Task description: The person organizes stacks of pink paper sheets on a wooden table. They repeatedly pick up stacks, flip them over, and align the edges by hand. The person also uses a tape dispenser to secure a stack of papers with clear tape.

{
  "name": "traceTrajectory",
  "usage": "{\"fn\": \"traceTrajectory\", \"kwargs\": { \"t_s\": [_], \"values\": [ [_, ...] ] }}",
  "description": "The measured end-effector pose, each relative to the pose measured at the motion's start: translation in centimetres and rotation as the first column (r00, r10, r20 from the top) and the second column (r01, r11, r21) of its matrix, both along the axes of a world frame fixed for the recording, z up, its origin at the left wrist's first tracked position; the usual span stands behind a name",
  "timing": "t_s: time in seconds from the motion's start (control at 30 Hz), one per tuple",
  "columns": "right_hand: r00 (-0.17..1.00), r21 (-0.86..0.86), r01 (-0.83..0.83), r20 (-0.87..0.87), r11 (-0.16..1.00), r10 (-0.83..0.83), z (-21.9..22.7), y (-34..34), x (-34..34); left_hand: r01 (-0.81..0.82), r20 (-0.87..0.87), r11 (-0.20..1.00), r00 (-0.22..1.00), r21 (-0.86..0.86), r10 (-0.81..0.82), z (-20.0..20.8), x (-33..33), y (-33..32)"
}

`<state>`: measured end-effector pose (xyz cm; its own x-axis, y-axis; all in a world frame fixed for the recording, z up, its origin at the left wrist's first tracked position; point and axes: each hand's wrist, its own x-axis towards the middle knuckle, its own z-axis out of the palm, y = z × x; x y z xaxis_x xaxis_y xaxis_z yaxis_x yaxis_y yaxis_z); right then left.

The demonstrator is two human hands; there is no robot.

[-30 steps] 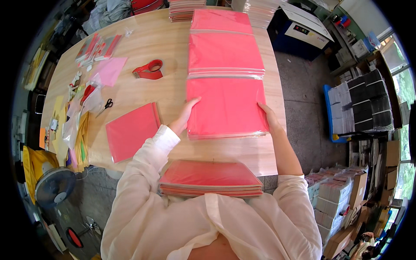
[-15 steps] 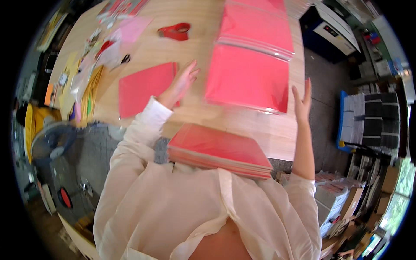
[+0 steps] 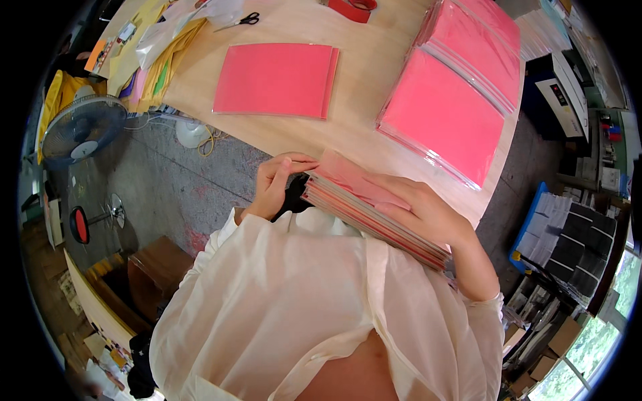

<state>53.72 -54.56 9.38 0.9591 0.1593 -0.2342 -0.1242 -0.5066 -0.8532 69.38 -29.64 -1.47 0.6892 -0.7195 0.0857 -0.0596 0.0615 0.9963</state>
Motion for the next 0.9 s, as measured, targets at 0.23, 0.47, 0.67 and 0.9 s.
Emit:
{"fn": "traceTrajectory", "kwargs": {
  "t_s": [0.23,0.47,0.67,0.9],
  "values": [
    [0.997,-0.076,0.056,-0.038,0.996,-0.059,-0.8,2.3,2.5,0.087,0.249,0.995,0.964,0.041,-0.095,-0.7,0.7,-0.2],
    [0.965,-0.37,0.094,0.262,0.924,0.007,-2.5,1.9,3.3,0.061,0.143,0.994,0.989,-0.088,-0.048,-0.6,1.6,-0.5],
    [0.951,-0.273,0.204,0.284,0.94,-0.123,-2.9,1.7,3.3,0.111,0.388,0.981,0.921,-0.162,-0.04,-1.0,2.5,0.7],
    [0.949,-0.253,0.212,0.284,0.944,-0.137,-2.6,2.3,3.1,0.082,0.315,0.996,0.947,-0.025,-0.07,-0.2,1.6,-0.1]
  ]
}}
